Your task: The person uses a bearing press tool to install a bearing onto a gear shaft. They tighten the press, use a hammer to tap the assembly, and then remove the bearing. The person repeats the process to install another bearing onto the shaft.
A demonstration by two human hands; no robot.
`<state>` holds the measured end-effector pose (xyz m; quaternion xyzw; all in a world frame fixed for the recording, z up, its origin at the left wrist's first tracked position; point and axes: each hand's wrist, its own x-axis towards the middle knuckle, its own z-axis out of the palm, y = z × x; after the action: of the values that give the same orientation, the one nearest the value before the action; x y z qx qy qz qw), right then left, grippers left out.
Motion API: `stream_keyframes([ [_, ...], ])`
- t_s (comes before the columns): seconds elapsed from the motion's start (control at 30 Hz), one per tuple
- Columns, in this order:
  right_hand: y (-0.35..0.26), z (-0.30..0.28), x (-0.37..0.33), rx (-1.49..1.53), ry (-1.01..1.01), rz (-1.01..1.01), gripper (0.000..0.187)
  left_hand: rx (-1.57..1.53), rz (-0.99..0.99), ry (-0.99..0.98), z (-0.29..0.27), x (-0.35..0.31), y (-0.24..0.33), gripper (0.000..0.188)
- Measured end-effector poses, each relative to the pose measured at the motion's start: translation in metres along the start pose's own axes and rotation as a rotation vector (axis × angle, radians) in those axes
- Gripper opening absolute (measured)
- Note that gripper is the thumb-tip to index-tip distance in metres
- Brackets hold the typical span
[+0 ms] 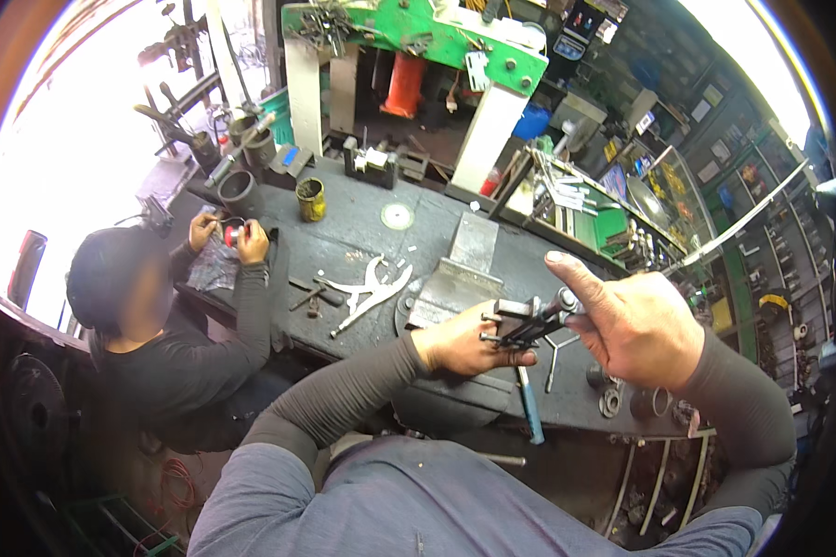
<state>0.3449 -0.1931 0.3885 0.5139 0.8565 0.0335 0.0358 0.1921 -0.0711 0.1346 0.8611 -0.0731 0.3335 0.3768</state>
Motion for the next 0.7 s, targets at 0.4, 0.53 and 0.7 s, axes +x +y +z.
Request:
stream_keyframes([
  [0.4, 0.03, 0.01, -0.012, -0.132, 0.061, -0.022, 0.033, -0.206, -0.152, -0.017, -0.015, 0.01, 0.018, 0.038],
  [0.53, 0.068, 0.02, 0.005, -0.189, 0.143, -0.25, 0.051, -0.333, -0.237, -0.057, -0.019, 0.011, 0.024, 0.039],
  [0.7, 0.105, 0.008, 0.108, -0.413, 0.353, -0.818, 0.057, -0.387, -0.393, -0.137, -0.034, 0.015, 0.032, 0.039],
])
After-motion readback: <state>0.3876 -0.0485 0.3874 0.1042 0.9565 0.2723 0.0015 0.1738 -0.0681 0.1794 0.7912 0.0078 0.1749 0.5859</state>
